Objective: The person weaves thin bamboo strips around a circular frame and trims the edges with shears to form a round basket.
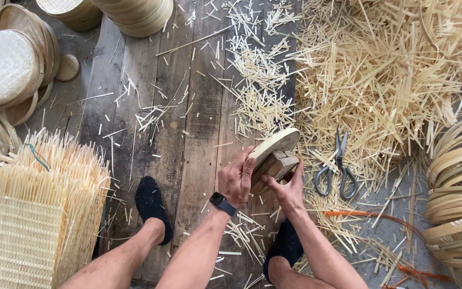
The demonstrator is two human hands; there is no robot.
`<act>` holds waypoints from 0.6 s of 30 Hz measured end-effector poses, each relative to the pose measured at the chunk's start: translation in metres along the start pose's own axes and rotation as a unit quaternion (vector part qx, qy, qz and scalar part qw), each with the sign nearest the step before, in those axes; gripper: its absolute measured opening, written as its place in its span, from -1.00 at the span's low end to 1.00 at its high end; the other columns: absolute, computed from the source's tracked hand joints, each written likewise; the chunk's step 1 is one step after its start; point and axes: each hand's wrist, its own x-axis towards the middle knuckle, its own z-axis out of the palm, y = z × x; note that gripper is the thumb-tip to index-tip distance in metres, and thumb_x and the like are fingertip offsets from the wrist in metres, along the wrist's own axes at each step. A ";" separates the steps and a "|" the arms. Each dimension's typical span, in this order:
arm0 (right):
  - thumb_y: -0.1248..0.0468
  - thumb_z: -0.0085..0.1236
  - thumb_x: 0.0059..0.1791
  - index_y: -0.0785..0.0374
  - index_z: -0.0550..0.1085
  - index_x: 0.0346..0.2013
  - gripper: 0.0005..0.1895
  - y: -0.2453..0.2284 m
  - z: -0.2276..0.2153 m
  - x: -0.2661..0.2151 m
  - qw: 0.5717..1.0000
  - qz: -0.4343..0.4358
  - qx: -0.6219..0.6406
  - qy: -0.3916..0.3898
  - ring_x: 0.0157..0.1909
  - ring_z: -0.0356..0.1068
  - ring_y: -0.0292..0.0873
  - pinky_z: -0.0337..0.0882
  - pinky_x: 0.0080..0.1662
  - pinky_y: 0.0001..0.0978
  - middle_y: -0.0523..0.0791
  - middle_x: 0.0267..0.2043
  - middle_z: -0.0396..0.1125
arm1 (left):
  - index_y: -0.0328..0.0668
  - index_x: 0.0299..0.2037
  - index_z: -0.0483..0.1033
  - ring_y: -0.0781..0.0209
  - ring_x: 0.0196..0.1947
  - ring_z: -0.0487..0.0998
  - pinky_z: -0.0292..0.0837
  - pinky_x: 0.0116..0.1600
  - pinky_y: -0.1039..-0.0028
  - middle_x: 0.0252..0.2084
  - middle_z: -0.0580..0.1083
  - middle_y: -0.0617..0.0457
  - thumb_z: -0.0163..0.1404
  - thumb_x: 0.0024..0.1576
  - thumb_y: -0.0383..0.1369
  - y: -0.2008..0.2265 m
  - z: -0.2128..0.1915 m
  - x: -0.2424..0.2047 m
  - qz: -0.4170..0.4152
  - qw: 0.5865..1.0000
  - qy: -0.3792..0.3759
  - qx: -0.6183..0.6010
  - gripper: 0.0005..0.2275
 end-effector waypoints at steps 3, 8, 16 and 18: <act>-0.18 0.48 -0.44 0.42 -0.38 0.51 0.61 0.003 -0.001 -0.003 1.000 -0.007 0.003 0.001 0.38 0.20 0.15 0.26 0.34 -0.11 0.26 0.36 0.13 | -0.20 0.16 0.54 -0.06 -0.10 0.70 0.63 -0.08 0.29 -0.05 0.61 -0.27 -0.23 0.36 0.03 -0.004 -0.007 0.005 0.029 0.999 -0.013 -0.010 -0.51; -0.29 0.46 -0.47 0.43 -0.35 0.50 0.64 0.011 -0.007 -0.002 1.000 -0.001 -0.027 0.003 0.38 0.22 0.13 0.27 0.35 -0.12 0.26 0.36 0.17 | -0.18 0.14 0.58 0.09 -0.32 0.64 0.55 -0.31 0.35 -0.20 0.63 -0.18 -0.24 0.36 0.09 -0.013 -0.008 0.003 0.025 0.998 -0.012 -0.053 -0.47; -0.31 0.33 -0.53 0.22 -0.24 0.57 0.59 0.015 -0.041 -0.027 0.998 0.030 0.000 -0.049 0.31 0.30 0.17 0.35 0.28 -0.03 0.19 0.32 0.20 | -0.06 0.17 0.49 0.37 -0.68 0.49 0.36 -0.69 0.49 -0.53 0.53 0.08 -0.32 0.15 0.14 -0.121 -0.033 -0.006 -0.283 0.955 0.014 -0.082 -0.41; -0.31 0.31 -0.54 0.19 -0.19 0.58 0.57 0.012 -0.055 -0.033 0.998 0.029 -0.003 -0.049 0.31 0.31 0.17 0.35 0.28 -0.01 0.16 0.32 0.22 | -0.20 0.15 0.47 0.21 -0.57 0.58 0.47 -0.58 0.42 -0.37 0.56 -0.02 -0.23 0.20 -0.03 -0.164 -0.062 -0.028 -0.382 0.919 -0.087 0.031 -0.51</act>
